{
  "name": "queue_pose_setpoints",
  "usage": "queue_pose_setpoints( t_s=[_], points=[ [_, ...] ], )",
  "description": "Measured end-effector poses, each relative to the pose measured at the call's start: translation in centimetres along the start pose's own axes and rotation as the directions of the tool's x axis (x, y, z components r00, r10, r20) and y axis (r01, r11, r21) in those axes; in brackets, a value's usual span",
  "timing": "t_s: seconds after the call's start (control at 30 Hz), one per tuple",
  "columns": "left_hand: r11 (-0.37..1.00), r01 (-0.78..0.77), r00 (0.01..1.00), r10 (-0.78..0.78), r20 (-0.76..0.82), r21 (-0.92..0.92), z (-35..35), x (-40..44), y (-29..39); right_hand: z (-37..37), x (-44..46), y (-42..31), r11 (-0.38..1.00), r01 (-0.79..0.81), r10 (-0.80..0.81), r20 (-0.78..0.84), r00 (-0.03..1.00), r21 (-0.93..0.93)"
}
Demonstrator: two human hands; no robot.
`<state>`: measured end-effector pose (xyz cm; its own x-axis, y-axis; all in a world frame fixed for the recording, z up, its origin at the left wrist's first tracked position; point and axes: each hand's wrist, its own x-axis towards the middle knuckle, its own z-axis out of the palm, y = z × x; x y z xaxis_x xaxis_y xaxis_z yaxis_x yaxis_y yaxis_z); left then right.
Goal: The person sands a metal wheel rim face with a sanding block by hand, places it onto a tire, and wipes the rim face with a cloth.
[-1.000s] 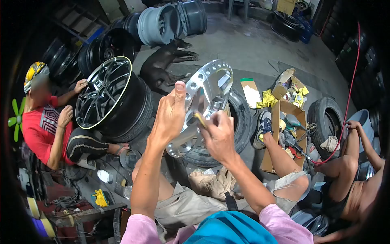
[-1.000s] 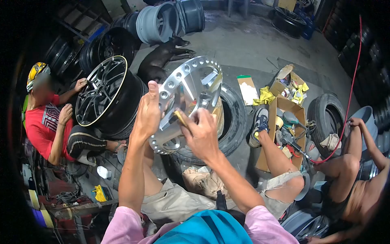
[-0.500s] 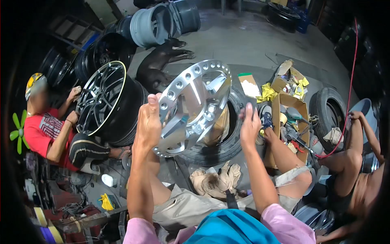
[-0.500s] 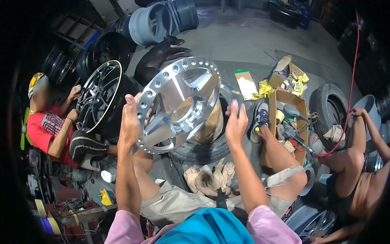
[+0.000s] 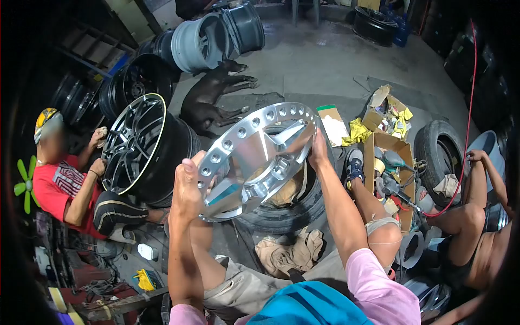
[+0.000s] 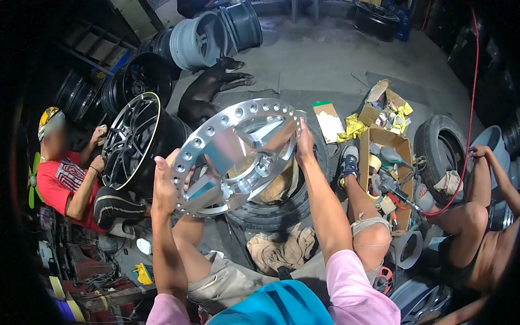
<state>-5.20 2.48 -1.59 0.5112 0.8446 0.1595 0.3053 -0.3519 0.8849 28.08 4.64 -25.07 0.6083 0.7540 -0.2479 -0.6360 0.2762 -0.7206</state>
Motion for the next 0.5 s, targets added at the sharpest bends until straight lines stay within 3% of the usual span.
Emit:
queue_pose_setpoints(
  t_s=[0.03,0.1,0.13,0.23,0.4,0.47,0.5],
  points=[
    [0.996,0.082,0.997,-0.081,0.018,-0.038,-0.1,-0.1,0.5,-0.5,0.1,0.4,1.0,-0.006,0.006,-0.006,1.0,0.002],
    [0.981,0.167,0.985,-0.17,-0.021,-0.098,0.6,0.0,1.8,-1.5,0.1,0.7,0.994,-0.106,0.106,0.319,0.942,-0.019],
    [0.976,0.207,0.976,-0.211,-0.047,-0.073,0.5,0.0,2.3,-1.4,0.4,0.9,0.992,-0.112,0.123,0.238,0.963,-0.061],
    [0.967,0.239,0.967,-0.246,-0.071,-0.09,0.1,-0.6,1.5,-0.2,-0.4,-1.0,0.989,-0.08,0.103,0.2,0.974,-0.121],
    [0.858,0.303,0.94,-0.342,-0.021,-0.415,0.4,-4.0,-2.2,5.9,-1.3,-9.3,0.976,-0.02,0.058,0.171,0.983,-0.218],
    [0.785,0.319,0.927,-0.374,0.003,-0.531,1.3,-5.2,-5.5,9.0,-3.0,-12.9,0.819,0.271,-0.081,0.365,0.927,-0.505],
    [0.685,0.312,0.922,-0.385,0.037,-0.658,1.9,-5.8,-8.2,9.9,-3.3,-13.5,0.815,0.281,-0.088,0.371,0.925,-0.508]
  ],
)
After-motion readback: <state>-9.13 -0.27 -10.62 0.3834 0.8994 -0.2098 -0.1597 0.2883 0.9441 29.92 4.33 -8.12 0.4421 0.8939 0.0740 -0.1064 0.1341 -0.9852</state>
